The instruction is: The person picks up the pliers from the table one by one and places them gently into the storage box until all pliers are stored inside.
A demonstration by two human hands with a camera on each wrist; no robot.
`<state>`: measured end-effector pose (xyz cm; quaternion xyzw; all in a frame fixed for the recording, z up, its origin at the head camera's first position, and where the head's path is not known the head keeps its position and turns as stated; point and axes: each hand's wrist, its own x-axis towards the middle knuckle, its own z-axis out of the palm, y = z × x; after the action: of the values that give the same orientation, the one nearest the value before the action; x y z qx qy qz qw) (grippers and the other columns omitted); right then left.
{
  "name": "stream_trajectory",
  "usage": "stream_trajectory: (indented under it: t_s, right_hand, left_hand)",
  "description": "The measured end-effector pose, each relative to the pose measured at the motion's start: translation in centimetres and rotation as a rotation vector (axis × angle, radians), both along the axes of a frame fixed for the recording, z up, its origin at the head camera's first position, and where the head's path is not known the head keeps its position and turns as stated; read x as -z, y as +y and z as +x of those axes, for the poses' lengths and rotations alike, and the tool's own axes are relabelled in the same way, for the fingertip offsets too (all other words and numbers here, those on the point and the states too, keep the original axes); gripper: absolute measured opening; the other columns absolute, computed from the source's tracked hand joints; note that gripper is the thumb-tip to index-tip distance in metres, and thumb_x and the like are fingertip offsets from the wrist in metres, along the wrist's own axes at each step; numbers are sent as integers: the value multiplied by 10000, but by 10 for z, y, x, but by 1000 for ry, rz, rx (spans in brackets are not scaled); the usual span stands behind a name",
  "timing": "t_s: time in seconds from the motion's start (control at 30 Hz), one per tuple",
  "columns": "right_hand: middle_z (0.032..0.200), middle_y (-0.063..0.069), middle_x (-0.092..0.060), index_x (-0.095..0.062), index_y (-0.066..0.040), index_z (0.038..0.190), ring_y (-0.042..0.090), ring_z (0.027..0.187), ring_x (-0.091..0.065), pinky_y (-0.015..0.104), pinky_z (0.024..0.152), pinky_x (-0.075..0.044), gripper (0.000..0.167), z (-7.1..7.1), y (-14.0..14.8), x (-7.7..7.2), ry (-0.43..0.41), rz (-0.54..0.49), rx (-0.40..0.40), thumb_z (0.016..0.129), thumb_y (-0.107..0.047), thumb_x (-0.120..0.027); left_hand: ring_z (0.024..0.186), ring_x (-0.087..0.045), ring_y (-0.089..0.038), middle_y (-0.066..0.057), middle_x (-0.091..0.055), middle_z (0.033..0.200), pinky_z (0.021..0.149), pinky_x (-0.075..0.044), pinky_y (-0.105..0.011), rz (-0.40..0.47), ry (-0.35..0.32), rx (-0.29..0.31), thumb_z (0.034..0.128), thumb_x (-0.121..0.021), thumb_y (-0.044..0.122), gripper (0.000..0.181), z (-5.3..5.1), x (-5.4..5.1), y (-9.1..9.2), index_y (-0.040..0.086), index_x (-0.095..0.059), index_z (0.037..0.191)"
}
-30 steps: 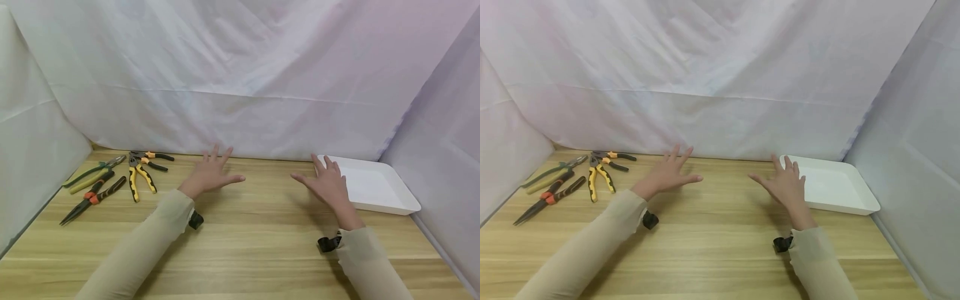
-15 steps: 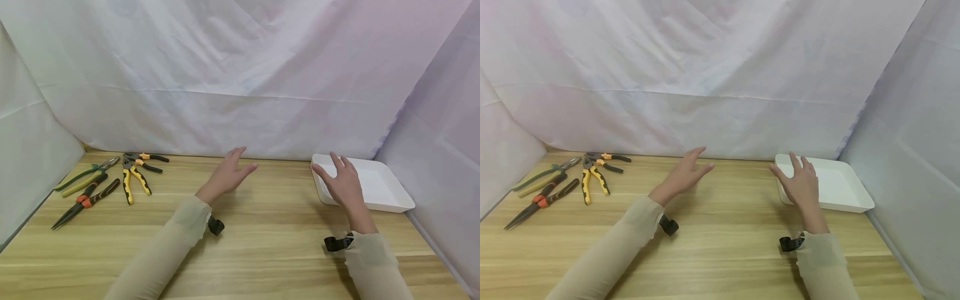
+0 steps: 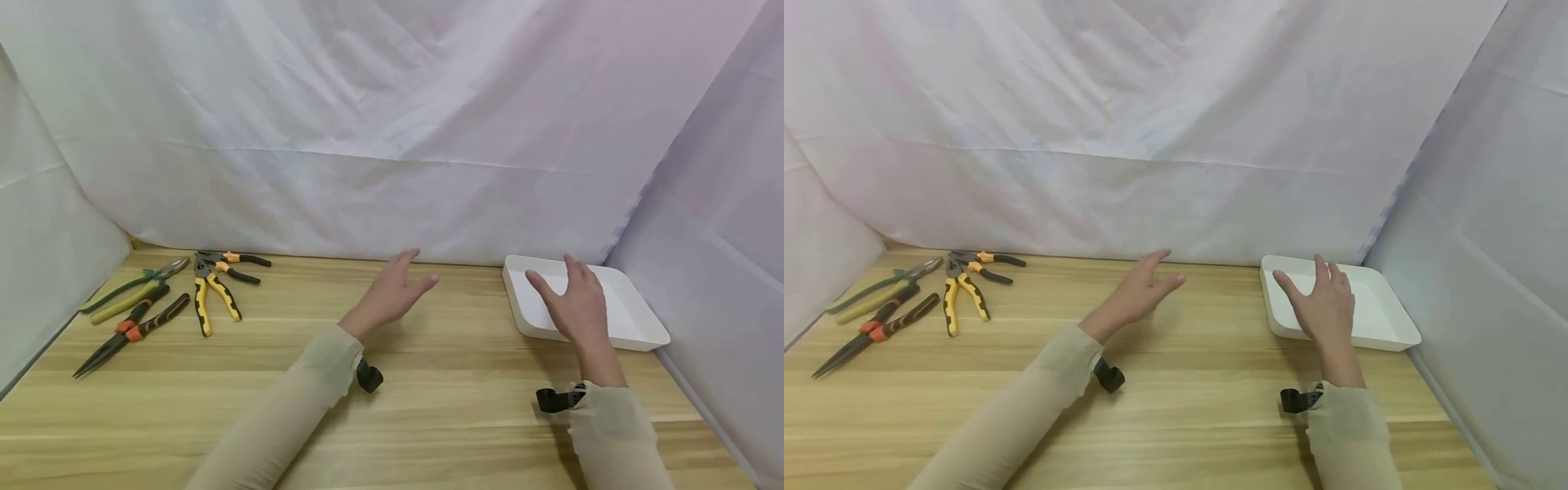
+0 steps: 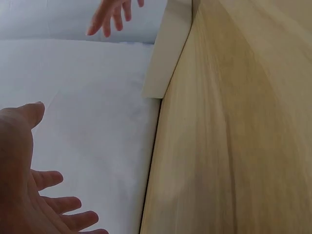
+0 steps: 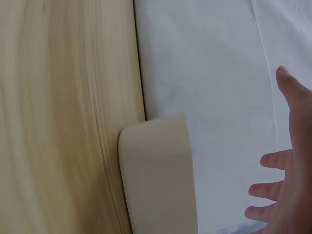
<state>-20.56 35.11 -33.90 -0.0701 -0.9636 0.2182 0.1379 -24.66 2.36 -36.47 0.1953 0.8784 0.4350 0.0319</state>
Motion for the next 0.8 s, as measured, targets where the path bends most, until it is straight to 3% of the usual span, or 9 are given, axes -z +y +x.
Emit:
stream_trajectory:
  t_s: [0.23, 0.57, 0.8]
  right_hand:
    - [1587, 393, -208, -193, 7, 1596, 591, 1458, -188, 763, 1108, -170, 1020, 3, 23, 2, 0, 106, 82, 944, -749, -400]
    - [1598, 386, -187, -170, 15, 1599, 590, 1468, -164, 731, 1137, -170, 1020, 1, 36, 5, -22, 65, 98, 952, -743, -386]
    - [1594, 387, -199, -224, 34, 1581, 586, 1472, -172, 704, 1170, -158, 955, 7, 53, 12, -5, 19, 147, 994, -718, -278]
  left_hand:
    - [1550, -269, -285, -58, -223, 1691, 1224, -308, -523, 49, -42, 37, 992, -476, 637, 813, 0, -3, 26, 205, -209, 1627]
    - [1554, -258, -281, -38, -239, 1689, 1226, -301, -522, 148, -120, 14, 994, -490, 614, 799, -4, -2, 63, 215, -207, 1626]
    - [1525, -328, -276, -53, -302, 1667, 1213, -338, -483, 172, -118, 36, 1007, -496, 574, 768, 4, 2, 86, 180, -244, 1616]
